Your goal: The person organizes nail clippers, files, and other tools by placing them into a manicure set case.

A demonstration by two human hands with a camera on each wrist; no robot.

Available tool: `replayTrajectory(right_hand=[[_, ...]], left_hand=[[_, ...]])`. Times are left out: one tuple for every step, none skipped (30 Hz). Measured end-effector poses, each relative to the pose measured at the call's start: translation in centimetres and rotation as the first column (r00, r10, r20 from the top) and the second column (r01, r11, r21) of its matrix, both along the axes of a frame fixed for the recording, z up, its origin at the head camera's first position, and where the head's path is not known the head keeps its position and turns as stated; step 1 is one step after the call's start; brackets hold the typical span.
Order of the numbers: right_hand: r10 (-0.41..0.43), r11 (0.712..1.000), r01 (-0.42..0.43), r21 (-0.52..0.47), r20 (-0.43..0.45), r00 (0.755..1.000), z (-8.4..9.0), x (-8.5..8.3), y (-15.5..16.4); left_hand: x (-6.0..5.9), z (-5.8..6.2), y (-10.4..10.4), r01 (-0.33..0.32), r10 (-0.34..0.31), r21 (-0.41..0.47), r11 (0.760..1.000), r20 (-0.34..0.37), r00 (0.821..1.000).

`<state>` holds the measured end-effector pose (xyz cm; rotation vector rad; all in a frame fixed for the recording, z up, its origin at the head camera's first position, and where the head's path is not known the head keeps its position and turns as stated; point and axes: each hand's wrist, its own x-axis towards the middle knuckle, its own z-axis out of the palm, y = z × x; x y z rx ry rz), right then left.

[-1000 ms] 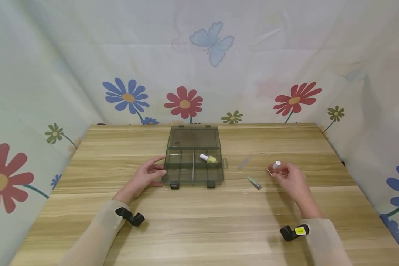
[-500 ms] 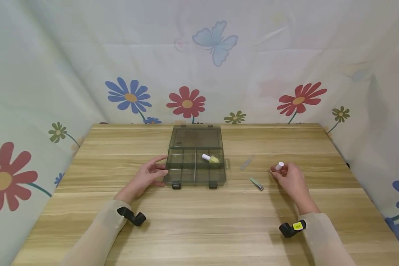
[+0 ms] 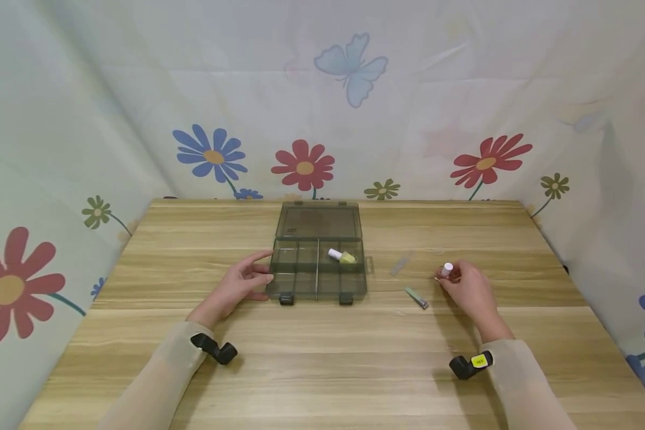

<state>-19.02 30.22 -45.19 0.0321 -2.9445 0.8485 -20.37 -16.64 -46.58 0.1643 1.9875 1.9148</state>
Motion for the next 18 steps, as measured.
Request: replayTrajectory(right_hand=[[0.003,1.0,-0.003,-0.001,-0.008,1.0,0.1,0.0,-0.1],[0.005,1.0,-0.005,-0.005,-0.017,1.0,0.2,0.0,-0.2],[0.005,1.0,-0.005,-0.008,-0.026,1.0,0.3,0.0,-0.3],[0.002,1.0,-0.003,-0.012,-0.033,0.999,0.5,0.0,-0.3],[0.003,1.0,-0.003,-0.012,-0.041,0.999,0.6,0.0,-0.4],[0.005,1.0,-0.006,-0.017,-0.048,0.999,0.7,-0.1,-0.5],[0.007,1.0,-0.008,-0.021,-0.054,0.999,0.8,-0.1,-0.6],[0.009,1.0,-0.011,-0.029,-0.054,0.998,1.0,-0.1,-0.8],[0.011,0.999,-0.013,-0.034,-0.054,0.998,1.1,-0.2,-0.9],[0.016,0.999,-0.018,-0.041,-0.055,0.998,1.2,-0.2,-1.0],[0.018,0.999,-0.021,-0.048,-0.054,0.998,1.4,-0.2,-1.1],[0.02,0.998,-0.023,-0.057,-0.053,0.998,1.5,-0.2,-1.3],[0.022,0.998,-0.026,-0.062,-0.054,0.998,1.6,-0.3,-1.4],[0.027,0.997,-0.03,-0.066,-0.053,0.998,1.7,-0.3,-1.5],[0.033,0.997,-0.037,-0.067,-0.054,0.998,1.8,-0.3,-1.6],[0.042,0.996,-0.046,-0.072,-0.054,0.998,1.9,-0.4,-1.7],[0.047,0.996,-0.051,-0.072,-0.054,0.997,1.9,-0.4,-1.8],[0.052,0.996,-0.056,-0.071,-0.056,0.997,2.0,-0.5,-1.9]], left_hand=[[0.0,0.0,0.0,0.001,-0.001,0.002,1.0,0.0,1.0],[0.0,0.0,0.0,0.002,-0.002,0.004,1.0,0.001,1.0],[0.0,0.0,0.0,0.003,-0.003,0.004,1.0,0.0,1.0],[0.0,0.0,0.0,0.003,-0.003,0.006,1.0,0.0,1.0],[0.0,-0.1,0.0,0.003,-0.003,0.005,1.0,-0.002,1.0],[0.0,-0.1,0.0,0.001,-0.001,0.004,1.0,-0.004,1.0],[0.0,-0.1,0.0,0.0,0.0,0.003,1.0,-0.006,1.0],[-0.1,-0.1,-0.1,-0.001,0.001,0.003,1.0,-0.008,1.0],[-0.1,-0.2,-0.1,-0.002,0.002,0.004,1.0,-0.011,1.0],[-0.1,-0.2,-0.1,-0.002,0.002,0.004,1.0,-0.013,1.0],[-0.1,-0.2,-0.1,0.0,0.001,0.002,1.0,-0.015,1.0],[-0.1,-0.2,-0.1,0.002,-0.002,0.002,1.0,-0.018,1.0],[-0.1,-0.3,-0.1,0.004,-0.004,0.004,1.0,-0.019,1.0],[-0.1,-0.3,-0.1,0.006,-0.006,0.005,1.0,-0.019,1.0],[-0.1,-0.3,-0.1,0.007,-0.007,0.006,1.0,-0.018,1.0],[-0.1,-0.3,-0.1,0.01,-0.01,0.005,1.0,-0.017,1.0],[-0.1,-0.3,-0.1,0.01,-0.01,0.005,1.0,-0.016,1.0],[-0.1,-0.3,-0.1,0.01,-0.01,0.005,1.0,-0.014,1.0]])
